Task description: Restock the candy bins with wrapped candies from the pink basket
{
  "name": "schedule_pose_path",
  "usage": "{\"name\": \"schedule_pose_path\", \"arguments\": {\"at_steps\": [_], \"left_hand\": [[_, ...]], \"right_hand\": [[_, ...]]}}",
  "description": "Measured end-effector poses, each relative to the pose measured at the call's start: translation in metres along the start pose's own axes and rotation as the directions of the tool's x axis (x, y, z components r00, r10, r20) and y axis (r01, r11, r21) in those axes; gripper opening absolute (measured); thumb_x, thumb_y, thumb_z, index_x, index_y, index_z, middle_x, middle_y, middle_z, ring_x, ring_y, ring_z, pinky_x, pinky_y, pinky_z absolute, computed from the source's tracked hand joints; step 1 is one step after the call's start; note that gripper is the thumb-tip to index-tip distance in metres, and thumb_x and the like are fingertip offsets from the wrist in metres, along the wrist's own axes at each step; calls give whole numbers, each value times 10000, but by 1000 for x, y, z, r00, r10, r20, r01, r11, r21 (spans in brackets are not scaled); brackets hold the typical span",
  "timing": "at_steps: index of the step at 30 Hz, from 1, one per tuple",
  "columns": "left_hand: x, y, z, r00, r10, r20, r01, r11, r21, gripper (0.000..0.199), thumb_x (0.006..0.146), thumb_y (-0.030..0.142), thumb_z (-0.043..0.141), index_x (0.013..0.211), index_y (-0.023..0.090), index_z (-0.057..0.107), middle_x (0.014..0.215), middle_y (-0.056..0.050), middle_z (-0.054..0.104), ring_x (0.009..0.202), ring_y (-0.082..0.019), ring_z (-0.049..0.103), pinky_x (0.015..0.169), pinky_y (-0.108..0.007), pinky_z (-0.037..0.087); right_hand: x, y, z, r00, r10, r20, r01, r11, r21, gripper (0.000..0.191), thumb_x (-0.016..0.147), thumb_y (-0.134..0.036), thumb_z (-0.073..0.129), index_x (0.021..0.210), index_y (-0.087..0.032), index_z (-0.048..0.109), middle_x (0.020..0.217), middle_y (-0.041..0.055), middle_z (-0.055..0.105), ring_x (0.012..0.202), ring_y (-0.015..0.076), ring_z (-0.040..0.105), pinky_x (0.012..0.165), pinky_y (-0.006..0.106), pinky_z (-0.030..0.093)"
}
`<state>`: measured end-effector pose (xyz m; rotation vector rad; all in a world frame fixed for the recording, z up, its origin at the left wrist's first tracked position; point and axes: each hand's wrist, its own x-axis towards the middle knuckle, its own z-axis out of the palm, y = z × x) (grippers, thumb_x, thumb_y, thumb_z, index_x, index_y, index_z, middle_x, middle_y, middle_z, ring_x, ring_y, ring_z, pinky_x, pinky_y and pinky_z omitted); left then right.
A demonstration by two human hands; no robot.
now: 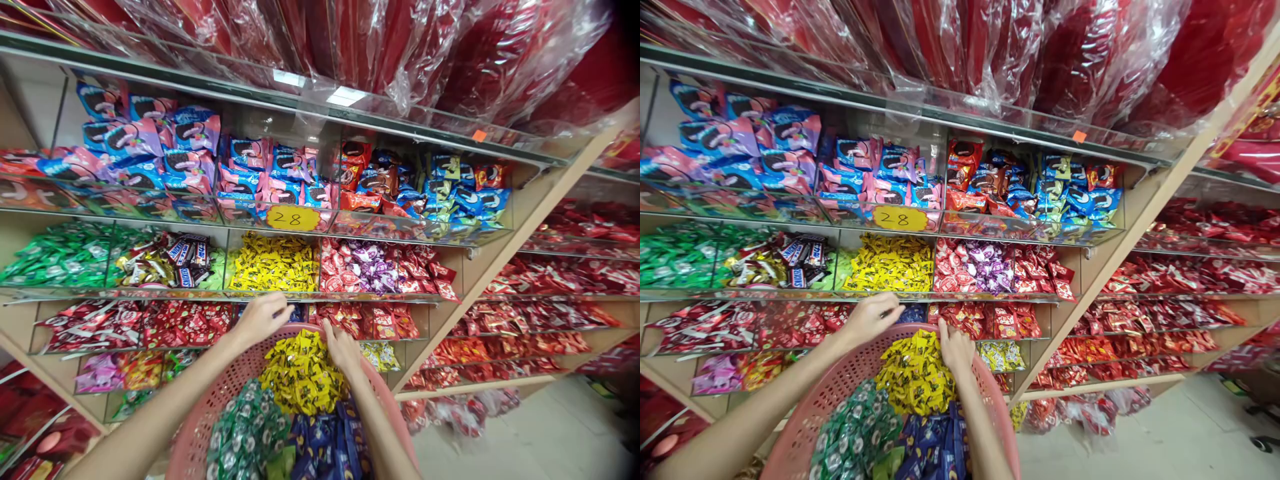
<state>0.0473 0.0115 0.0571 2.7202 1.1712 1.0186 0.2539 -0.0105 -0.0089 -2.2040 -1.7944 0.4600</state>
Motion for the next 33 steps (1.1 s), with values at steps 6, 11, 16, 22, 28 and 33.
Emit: {"name": "schedule_pose_path", "arguments": {"at_steps": [6,11,16,22,28,33], "left_hand": [[-23,-5,42,977,-45,208,42,999,17,307,852,371,341,906,198,589,917,-37,580,861,-143,511,761,-227,366],[-26,-29,58,889,-340,308,347,937,33,465,856,485,229,919,219,604,882,-44,628,840,-174,567,673,-227,372],[-26,-37,56,821,-469,326,479,876,54,639,823,588,140,705,201,635,702,-66,643,734,-208,597,573,-229,343],[-26,-34,54,804,-510,307,517,854,65,642,802,616,149,781,231,662,790,-67,664,821,-228,594,605,-241,352],[-28,-31,51,792,-523,316,537,842,47,635,800,611,148,818,239,662,842,-67,667,852,-236,591,624,-251,356],[-28,-29,46,800,-521,297,531,846,52,659,795,621,130,696,221,644,725,-65,661,769,-242,602,573,-250,336]], "right_hand": [[-2,-22,1,997,-70,-12,70,998,-11,733,801,-596,-8,986,-221,594,1015,107,607,990,240,519,841,378,312],[-3,-34,3,992,-122,-40,122,993,1,705,816,-575,6,947,-223,602,988,96,619,963,248,531,825,386,324],[0,-37,11,984,-178,-25,177,984,-37,654,838,-538,27,1024,-229,573,1059,94,589,1009,245,504,838,385,318],[-7,-48,4,937,-278,-213,243,954,-177,556,854,-509,162,1168,-183,485,1234,122,458,1147,257,380,915,385,252],[-24,-81,-60,887,-456,-76,404,843,-356,360,863,-416,292,898,-209,584,846,83,618,773,195,566,657,277,357],[10,-114,-101,714,-684,-153,473,631,-615,239,857,-165,329,912,-158,562,906,107,589,908,210,473,746,313,305]]}}
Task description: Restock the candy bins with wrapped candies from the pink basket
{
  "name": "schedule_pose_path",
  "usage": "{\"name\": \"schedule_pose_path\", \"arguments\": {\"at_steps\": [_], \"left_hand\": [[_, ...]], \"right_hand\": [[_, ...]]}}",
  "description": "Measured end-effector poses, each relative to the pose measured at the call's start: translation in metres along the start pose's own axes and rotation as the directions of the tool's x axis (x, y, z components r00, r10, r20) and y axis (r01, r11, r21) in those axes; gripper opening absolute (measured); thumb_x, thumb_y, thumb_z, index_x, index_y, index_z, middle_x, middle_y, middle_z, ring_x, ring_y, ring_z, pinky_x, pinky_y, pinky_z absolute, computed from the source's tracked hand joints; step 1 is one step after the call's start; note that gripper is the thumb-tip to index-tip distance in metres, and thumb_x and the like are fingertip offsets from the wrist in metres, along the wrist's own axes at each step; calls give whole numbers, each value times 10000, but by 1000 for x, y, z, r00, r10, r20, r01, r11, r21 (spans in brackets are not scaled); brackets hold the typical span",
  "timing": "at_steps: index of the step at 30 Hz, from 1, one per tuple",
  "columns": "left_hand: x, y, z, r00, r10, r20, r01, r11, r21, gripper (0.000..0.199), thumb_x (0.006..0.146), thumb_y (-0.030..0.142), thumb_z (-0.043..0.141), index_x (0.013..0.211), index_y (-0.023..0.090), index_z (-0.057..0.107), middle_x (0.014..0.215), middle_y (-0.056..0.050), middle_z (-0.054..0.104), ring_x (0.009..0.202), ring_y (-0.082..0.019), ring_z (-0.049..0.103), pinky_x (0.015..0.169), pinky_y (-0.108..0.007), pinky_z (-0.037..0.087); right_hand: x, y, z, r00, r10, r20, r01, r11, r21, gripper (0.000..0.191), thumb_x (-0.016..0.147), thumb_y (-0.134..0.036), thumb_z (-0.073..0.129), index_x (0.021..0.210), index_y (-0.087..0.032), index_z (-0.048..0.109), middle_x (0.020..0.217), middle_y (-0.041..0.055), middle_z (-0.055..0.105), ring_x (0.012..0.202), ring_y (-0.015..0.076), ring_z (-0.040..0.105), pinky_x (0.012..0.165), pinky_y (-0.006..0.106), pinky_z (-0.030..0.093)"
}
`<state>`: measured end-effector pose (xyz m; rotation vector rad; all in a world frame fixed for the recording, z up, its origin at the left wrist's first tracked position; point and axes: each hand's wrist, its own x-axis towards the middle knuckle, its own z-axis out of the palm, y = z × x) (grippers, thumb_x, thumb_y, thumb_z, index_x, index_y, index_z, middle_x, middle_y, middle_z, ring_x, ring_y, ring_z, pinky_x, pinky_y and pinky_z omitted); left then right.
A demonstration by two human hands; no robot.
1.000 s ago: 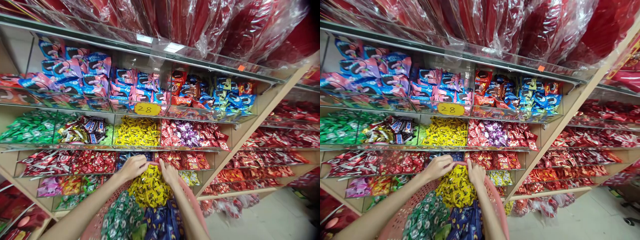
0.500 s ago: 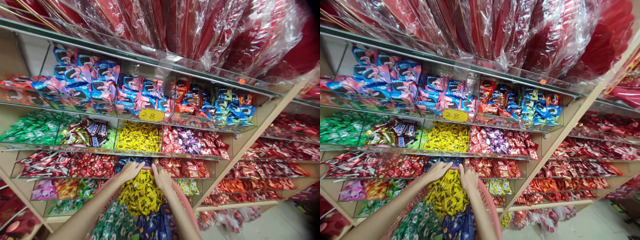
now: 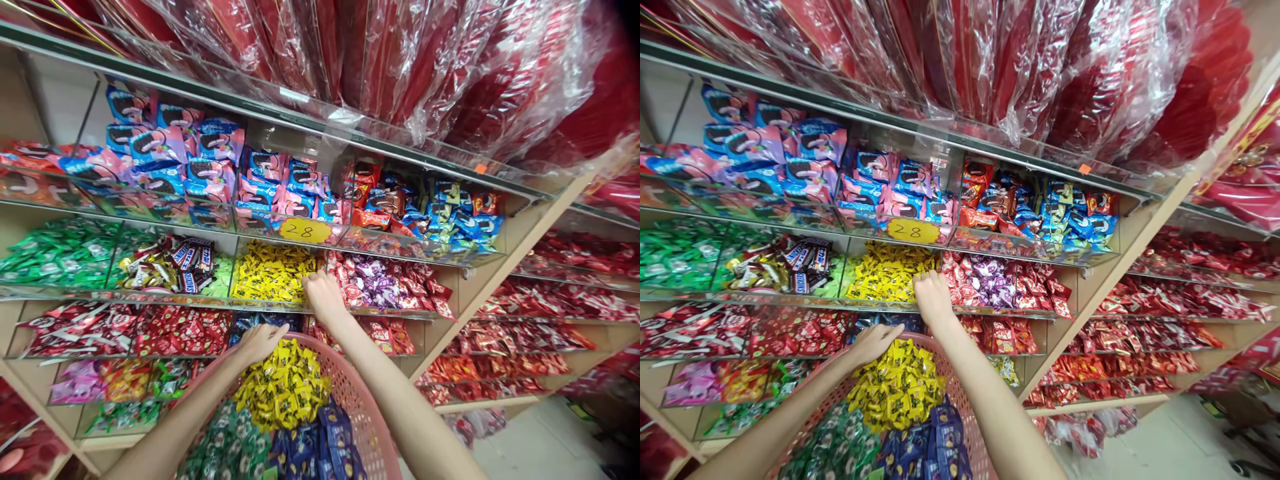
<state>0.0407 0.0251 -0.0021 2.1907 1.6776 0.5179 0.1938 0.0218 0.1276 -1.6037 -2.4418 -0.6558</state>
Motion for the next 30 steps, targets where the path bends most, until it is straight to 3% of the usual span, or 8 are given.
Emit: {"name": "schedule_pose_path", "arguments": {"at_steps": [5,18,30], "left_hand": [[-3,-2,-3,999,-28,-28,28,1000,7,660,795,620,131,620,204,613,686,-70,650,731,-239,604,562,-249,327],[-10,-2,-9,999,-45,-15,45,999,-8,667,785,642,127,665,216,626,720,-47,649,721,-227,589,570,-240,330],[-10,2,-9,999,-50,14,51,998,-21,690,778,655,126,670,208,640,738,-60,652,779,-240,588,610,-246,342]], "right_hand": [[31,13,13,995,-100,12,101,985,-139,241,832,-106,361,886,-123,596,917,127,582,941,222,409,814,366,244],[37,13,30,994,-95,45,102,976,-191,331,844,-116,320,828,-140,650,889,118,599,923,232,394,837,376,220],[34,31,5,990,-54,-132,45,996,-71,181,823,-151,379,889,-106,541,926,134,550,907,228,428,765,350,280]]}}
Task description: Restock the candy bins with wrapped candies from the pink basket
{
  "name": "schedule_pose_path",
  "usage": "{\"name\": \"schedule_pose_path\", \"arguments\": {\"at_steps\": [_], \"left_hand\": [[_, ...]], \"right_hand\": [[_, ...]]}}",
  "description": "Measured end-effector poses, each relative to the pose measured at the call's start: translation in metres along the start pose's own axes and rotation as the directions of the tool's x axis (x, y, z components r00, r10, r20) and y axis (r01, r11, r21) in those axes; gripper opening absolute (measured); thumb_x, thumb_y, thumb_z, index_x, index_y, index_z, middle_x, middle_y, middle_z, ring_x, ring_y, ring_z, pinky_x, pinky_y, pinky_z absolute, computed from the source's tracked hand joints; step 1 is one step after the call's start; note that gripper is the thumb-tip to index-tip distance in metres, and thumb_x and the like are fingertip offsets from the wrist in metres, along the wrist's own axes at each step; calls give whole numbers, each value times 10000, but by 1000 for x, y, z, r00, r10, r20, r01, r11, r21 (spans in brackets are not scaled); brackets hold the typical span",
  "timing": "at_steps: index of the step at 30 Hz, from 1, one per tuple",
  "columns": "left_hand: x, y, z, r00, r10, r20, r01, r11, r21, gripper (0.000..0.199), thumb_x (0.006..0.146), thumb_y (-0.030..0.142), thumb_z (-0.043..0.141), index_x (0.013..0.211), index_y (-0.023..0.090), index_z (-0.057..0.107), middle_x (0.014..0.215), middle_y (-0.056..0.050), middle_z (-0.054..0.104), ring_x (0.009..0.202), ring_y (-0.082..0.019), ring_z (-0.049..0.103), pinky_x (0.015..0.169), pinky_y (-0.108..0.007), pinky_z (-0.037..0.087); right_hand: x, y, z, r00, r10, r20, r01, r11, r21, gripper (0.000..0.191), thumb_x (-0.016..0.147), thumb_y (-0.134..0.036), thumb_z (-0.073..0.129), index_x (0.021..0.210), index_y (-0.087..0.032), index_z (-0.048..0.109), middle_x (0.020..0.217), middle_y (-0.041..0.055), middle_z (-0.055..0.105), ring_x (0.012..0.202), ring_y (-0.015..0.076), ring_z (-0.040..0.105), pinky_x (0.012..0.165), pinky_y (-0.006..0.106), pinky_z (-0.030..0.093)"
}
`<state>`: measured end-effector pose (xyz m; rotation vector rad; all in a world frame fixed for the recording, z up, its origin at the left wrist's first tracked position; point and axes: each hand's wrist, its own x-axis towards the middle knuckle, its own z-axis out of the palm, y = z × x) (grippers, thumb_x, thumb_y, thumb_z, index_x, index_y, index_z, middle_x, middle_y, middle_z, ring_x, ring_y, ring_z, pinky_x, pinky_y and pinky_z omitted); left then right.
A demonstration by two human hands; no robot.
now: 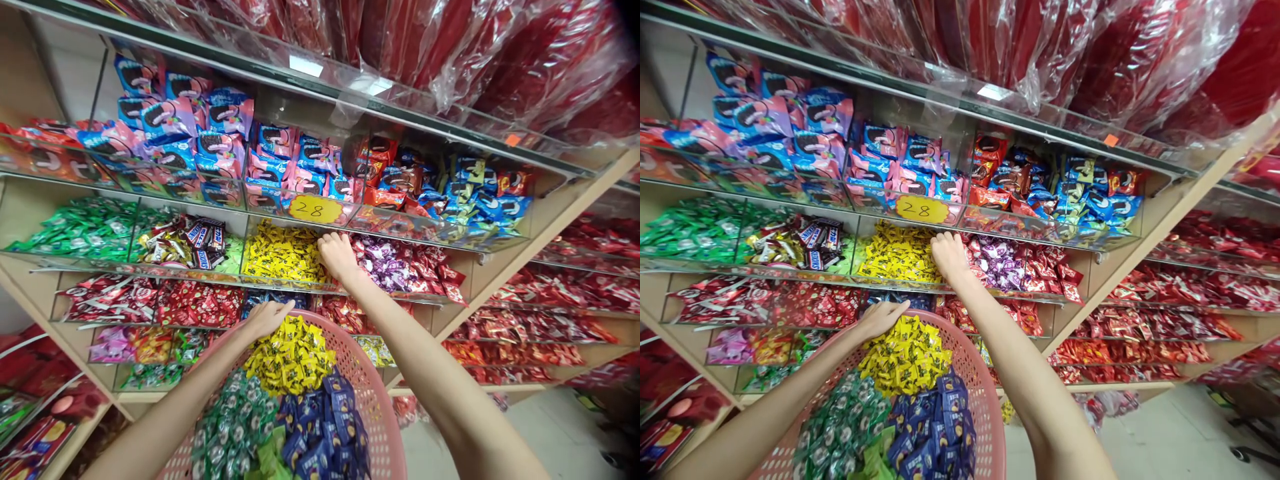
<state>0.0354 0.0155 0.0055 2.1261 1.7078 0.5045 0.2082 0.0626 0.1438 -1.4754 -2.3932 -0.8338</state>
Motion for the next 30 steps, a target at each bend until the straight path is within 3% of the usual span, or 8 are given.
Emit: {"name": "schedule_pose_path", "arguments": {"at_steps": [4,6,8,11,15,19,24,30], "left_hand": [[3,0,0,1000,20,5,-20,1000,2,682,782,650,117,691,226,643,713,-48,653,753,-236,592,614,-249,348],[5,0,1,1000,23,5,-23,1000,8,677,781,650,116,712,238,648,726,-45,657,771,-241,592,627,-254,354],[7,0,3,1000,16,4,-16,1000,22,683,777,655,111,722,244,654,752,-46,661,794,-248,589,641,-260,358],[9,1,4,1000,2,6,-2,1000,28,695,766,669,111,763,249,664,768,-49,662,805,-249,586,645,-260,360],[9,5,4,1000,22,4,-23,1000,6,691,764,673,115,790,256,665,787,-44,662,810,-242,582,648,-259,359],[10,5,5,999,44,1,-44,999,1,681,768,670,120,792,258,662,779,-33,663,792,-231,585,638,-251,357],[12,5,9,999,39,-5,-39,999,-7,669,766,673,133,850,263,655,770,-32,663,770,-226,585,627,-247,354],[10,8,11,999,39,-16,-39,999,-7,670,766,672,139,745,249,659,685,-26,642,707,-211,580,576,-232,330]], "right_hand": [[-17,4,-21,1000,-27,-11,29,950,312,54,749,-165,460,769,-144,506,824,71,547,798,168,465,705,279,327],[-36,1,-29,998,-54,-24,58,836,546,22,716,-144,461,711,-158,477,767,30,535,716,126,465,655,240,340],[-61,-6,-27,998,-63,-10,50,660,749,31,699,-138,458,686,-164,450,743,3,524,663,97,454,609,211,344],[-101,-21,-4,994,-45,99,-74,392,917,56,683,-145,462,656,-167,418,694,-26,499,598,67,423,547,181,335],[-140,-37,45,943,-9,332,-320,243,916,112,619,-135,484,611,-174,380,535,-77,376,485,43,324,453,160,267],[-159,-41,75,907,-7,421,-407,241,881,122,603,-146,482,584,-180,367,514,-82,358,470,45,313,441,162,254],[-168,-41,90,923,-9,384,-366,284,887,127,625,-173,484,585,-187,364,532,-75,366,486,56,325,456,170,264],[-163,-54,90,925,4,381,-324,532,782,45,639,-131,464,623,-170,449,593,-42,491,544,71,418,500,175,275]]}}
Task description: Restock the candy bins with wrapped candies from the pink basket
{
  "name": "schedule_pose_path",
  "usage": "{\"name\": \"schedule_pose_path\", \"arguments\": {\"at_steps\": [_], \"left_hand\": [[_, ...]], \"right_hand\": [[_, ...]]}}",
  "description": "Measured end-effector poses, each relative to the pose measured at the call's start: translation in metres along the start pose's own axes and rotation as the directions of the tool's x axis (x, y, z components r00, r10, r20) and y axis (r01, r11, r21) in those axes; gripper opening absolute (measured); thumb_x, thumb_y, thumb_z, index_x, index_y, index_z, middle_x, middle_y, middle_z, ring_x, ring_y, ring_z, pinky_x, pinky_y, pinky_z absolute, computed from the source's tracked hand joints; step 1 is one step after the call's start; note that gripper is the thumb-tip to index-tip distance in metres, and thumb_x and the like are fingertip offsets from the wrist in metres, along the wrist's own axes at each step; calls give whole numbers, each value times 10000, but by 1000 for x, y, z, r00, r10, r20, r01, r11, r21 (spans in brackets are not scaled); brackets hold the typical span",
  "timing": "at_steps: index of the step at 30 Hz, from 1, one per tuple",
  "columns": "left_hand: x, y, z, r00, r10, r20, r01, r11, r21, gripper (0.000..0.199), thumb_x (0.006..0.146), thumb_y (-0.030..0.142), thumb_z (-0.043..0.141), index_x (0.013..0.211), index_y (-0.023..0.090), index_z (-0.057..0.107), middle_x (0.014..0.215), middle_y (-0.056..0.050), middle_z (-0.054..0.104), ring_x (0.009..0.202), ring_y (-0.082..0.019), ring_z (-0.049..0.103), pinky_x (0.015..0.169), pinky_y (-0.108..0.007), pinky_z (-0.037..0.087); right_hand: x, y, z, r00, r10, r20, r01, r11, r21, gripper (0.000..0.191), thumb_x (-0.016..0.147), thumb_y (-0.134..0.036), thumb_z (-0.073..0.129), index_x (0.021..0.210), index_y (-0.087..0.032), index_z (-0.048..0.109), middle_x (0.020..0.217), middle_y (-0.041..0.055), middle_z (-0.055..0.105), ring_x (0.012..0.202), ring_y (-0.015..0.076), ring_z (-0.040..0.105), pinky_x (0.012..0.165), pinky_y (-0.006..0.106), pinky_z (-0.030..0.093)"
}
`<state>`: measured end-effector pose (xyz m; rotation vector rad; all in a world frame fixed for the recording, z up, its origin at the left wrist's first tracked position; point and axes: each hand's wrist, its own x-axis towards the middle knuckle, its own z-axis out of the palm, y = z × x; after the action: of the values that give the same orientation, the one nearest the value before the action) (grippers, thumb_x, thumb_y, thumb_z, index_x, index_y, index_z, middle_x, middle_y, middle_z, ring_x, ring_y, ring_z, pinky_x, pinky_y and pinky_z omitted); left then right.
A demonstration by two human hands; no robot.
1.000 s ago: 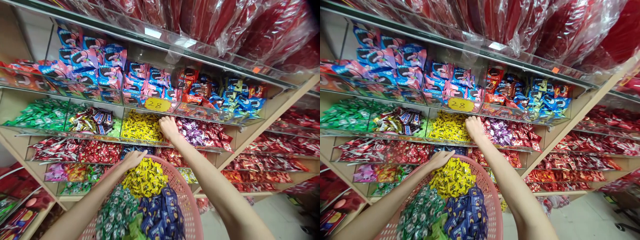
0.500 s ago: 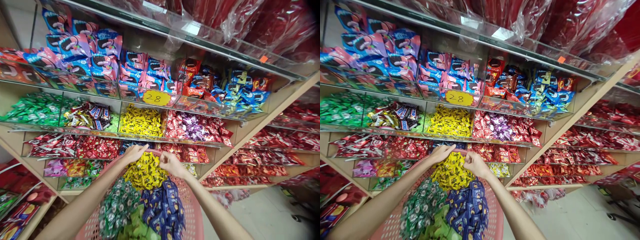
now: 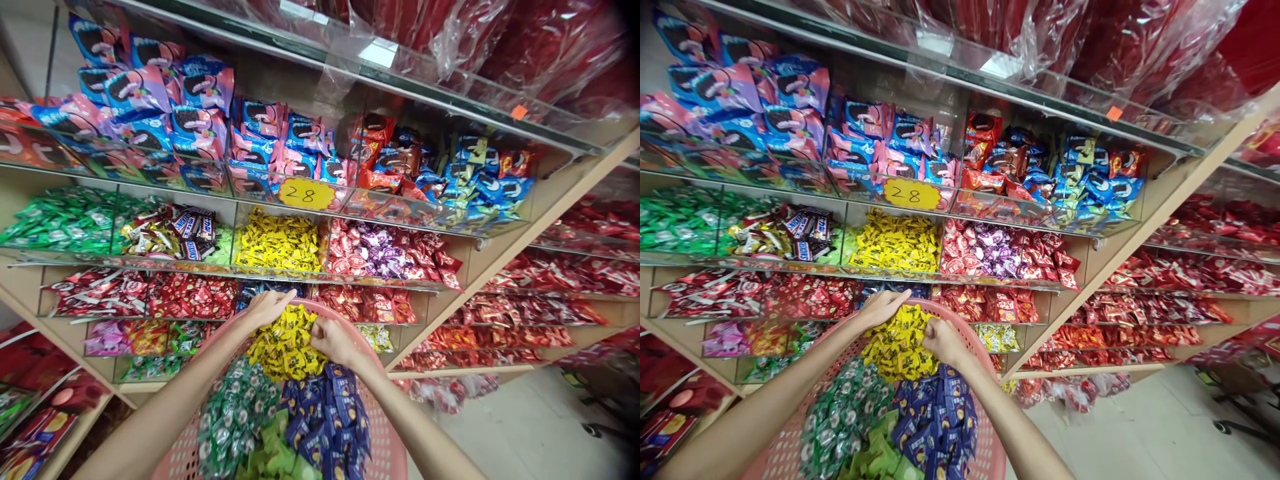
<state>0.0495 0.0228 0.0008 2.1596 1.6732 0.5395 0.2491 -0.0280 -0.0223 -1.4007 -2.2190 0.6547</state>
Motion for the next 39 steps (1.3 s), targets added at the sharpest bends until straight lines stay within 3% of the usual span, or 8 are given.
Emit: {"name": "schedule_pose_path", "arguments": {"at_steps": [8,15,23,27,31,36,39], "left_hand": [[-3,-3,-1,1000,-1,-20,1,1000,-1,656,766,669,153,747,254,660,676,-22,638,697,-211,579,549,-229,313],[-5,-9,2,1000,-18,-21,18,1000,-15,640,770,659,171,689,234,643,691,-20,646,725,-206,584,583,-227,333],[-8,-11,-1,999,-50,-11,50,998,-45,635,764,665,179,727,239,648,759,-35,661,799,-229,587,622,-246,356],[-10,-13,-5,998,-70,-10,69,997,-45,640,767,663,174,748,242,657,768,-37,662,803,-228,590,625,-247,358],[-10,-17,-4,998,-68,-12,67,997,-48,636,764,668,166,785,269,661,762,-28,663,788,-235,592,606,-251,360],[-12,-17,-5,998,-56,-24,55,998,-43,644,764,670,159,771,267,661,770,-32,662,786,-241,590,609,-258,363],[-15,-16,-7,998,-58,-16,57,998,-41,663,759,678,145,747,260,659,765,-37,660,784,-246,589,609,-264,365]], "right_hand": [[3,-18,12,979,164,-123,-197,923,-332,45,697,-184,486,731,-174,513,678,17,583,636,129,518,505,213,226],[4,-22,14,965,214,-152,-257,888,-382,107,726,-215,480,823,-186,514,752,28,586,679,146,540,511,220,225],[5,-25,11,970,176,-168,-230,887,-400,69,739,-217,482,792,-193,519,734,32,591,693,157,551,502,227,210],[9,-41,-11,974,143,-174,-204,886,-417,56,760,-219,472,780,-200,521,682,25,588,629,143,540,508,230,222],[34,-78,-51,974,-17,-224,-105,847,-521,130,816,-309,422,816,-207,502,770,36,595,635,144,528,529,237,243],[98,-113,-90,922,-310,-231,3,603,-798,182,834,-155,352,903,-150,520,893,115,581,876,223,476,716,321,293],[134,-109,-98,926,-328,-188,-3,489,-872,255,825,-99,325,947,-93,549,955,164,569,942,252,444,806,395,256]]}}
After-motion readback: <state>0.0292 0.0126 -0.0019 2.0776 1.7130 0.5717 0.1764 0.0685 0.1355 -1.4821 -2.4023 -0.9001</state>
